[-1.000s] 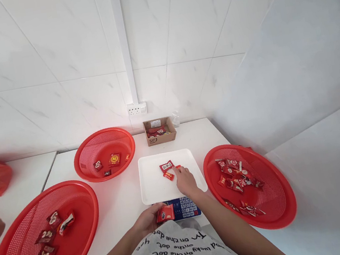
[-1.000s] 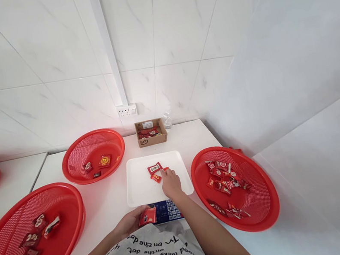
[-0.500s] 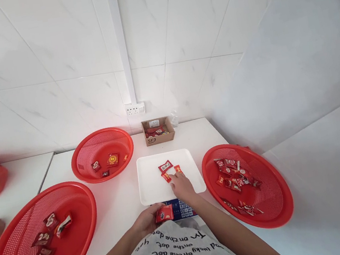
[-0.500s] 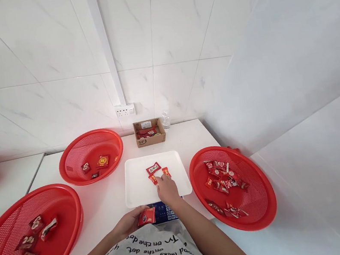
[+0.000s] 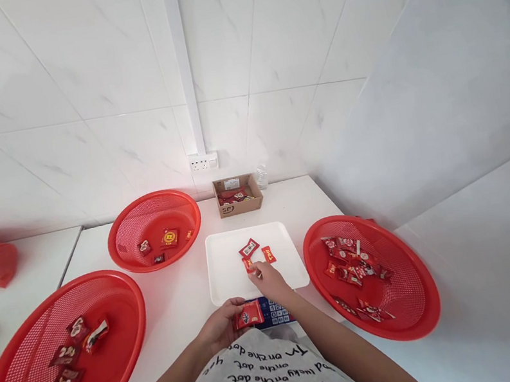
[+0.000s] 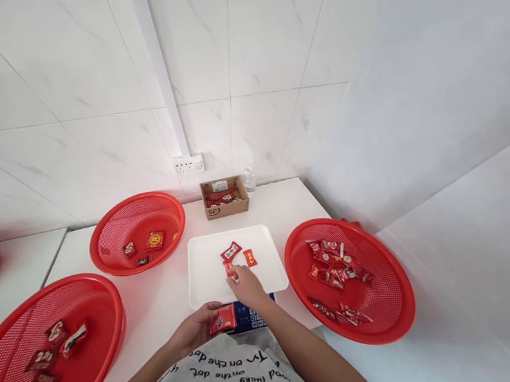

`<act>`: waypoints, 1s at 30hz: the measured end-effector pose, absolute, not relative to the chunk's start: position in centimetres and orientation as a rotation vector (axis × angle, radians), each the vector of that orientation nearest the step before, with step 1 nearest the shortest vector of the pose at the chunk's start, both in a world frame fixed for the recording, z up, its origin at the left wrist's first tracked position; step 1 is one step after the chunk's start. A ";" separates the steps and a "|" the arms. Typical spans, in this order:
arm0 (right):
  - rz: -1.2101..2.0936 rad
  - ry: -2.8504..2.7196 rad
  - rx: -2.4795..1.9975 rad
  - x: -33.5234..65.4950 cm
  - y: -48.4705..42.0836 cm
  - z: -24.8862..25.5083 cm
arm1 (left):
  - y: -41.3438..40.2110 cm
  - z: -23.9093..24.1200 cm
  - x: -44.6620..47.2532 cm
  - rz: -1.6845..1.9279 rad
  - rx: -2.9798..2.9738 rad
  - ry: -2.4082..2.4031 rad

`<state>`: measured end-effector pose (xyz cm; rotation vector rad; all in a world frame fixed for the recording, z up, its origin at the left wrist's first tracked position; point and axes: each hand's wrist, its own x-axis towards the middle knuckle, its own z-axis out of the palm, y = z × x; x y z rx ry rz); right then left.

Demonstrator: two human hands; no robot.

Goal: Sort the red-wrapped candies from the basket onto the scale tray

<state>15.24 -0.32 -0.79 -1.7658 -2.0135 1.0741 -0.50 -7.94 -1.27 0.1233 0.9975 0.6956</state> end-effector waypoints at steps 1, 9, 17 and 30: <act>1.207 -1.949 -1.702 15.3 -0.6 -0.5 | -7.8 -0.9 -0.5 0.710 0.143 1.009; 1.713 -1.812 -1.483 17.3 -2.8 1.9 | -7.1 0.1 0.1 0.784 0.366 1.015; 1.749 -1.483 -1.537 19.4 -2.7 0.2 | -7.2 0.7 0.7 0.745 0.301 1.063; 0.806 -2.243 -1.698 19.3 -1.9 -2.5 | -7.7 -0.4 -0.1 0.634 0.271 1.078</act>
